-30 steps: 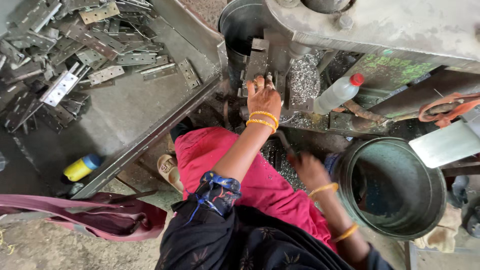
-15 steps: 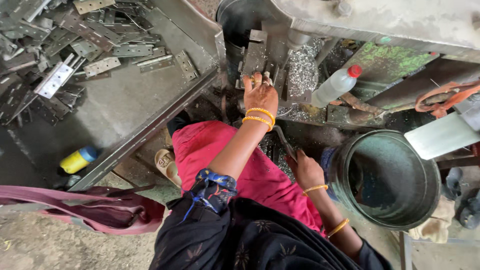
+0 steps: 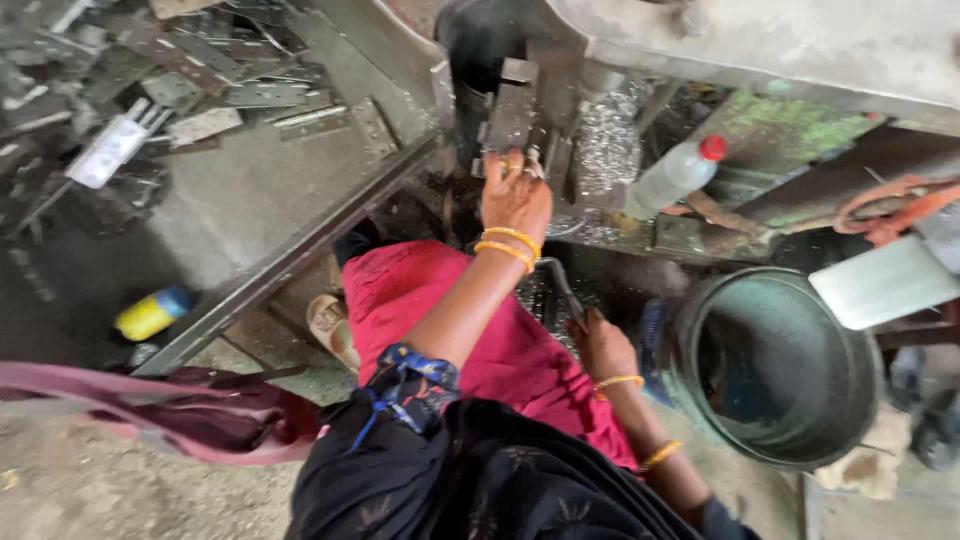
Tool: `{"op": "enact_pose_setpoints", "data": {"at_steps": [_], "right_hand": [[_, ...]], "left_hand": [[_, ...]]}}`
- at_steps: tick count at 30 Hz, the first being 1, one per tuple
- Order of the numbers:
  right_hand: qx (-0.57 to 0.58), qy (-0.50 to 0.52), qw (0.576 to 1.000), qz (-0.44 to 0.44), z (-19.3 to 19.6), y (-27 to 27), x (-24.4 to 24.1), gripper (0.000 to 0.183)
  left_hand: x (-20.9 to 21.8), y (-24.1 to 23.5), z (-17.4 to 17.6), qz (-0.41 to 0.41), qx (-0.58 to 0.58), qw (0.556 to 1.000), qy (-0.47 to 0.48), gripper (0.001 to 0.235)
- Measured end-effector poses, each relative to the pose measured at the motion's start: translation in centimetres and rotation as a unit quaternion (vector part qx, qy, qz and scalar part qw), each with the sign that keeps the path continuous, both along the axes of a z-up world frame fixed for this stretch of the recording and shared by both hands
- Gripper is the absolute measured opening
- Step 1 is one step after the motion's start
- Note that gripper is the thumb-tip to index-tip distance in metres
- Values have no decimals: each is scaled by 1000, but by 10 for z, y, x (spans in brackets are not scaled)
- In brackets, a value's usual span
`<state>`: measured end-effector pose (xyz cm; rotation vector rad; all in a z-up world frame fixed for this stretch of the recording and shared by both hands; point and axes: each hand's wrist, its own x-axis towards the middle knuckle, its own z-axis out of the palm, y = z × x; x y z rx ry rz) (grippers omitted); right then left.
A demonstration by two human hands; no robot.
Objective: The person picks up metal hinge plates from a bin and places them one at a time into a punch press machine. After the machine processes each piece, the person removes it and places it into a different container.
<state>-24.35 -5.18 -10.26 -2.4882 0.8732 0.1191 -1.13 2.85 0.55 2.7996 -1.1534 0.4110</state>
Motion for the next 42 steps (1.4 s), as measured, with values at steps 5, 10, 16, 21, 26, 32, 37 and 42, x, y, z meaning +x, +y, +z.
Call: {"op": "enact_pose_setpoints", "data": {"at_steps": [5, 10, 16, 21, 26, 32, 37, 42], "right_hand": [[-45, 2, 998, 49, 31, -24, 13, 48], [22, -58, 998, 28, -14, 2, -1, 48], [-21, 46, 998, 47, 14, -24, 13, 49], [-38, -18, 998, 41, -9, -9, 5, 47], [59, -36, 997, 17, -26, -9, 1, 47], [-57, 1, 994, 88, -7, -37, 15, 49], [-25, 15, 1000, -1, -36, 5, -4, 48], [-112, -140, 983, 21, 49, 16, -2, 50]], "left_hand": [[3, -15, 6, 3, 60, 997, 45, 26], [12, -24, 5, 12, 33, 999, 33, 26], [29, -38, 4, 14, 17, 1000, -3, 29], [29, -49, 2, 31, 84, 994, 55, 32], [29, -35, -10, 28, -37, 998, -49, 41], [41, -59, 19, 53, 123, 988, 81, 34], [36, -63, 15, 80, 87, 991, 57, 33], [44, 3, 11, 46, -192, 980, -41, 40]]}}
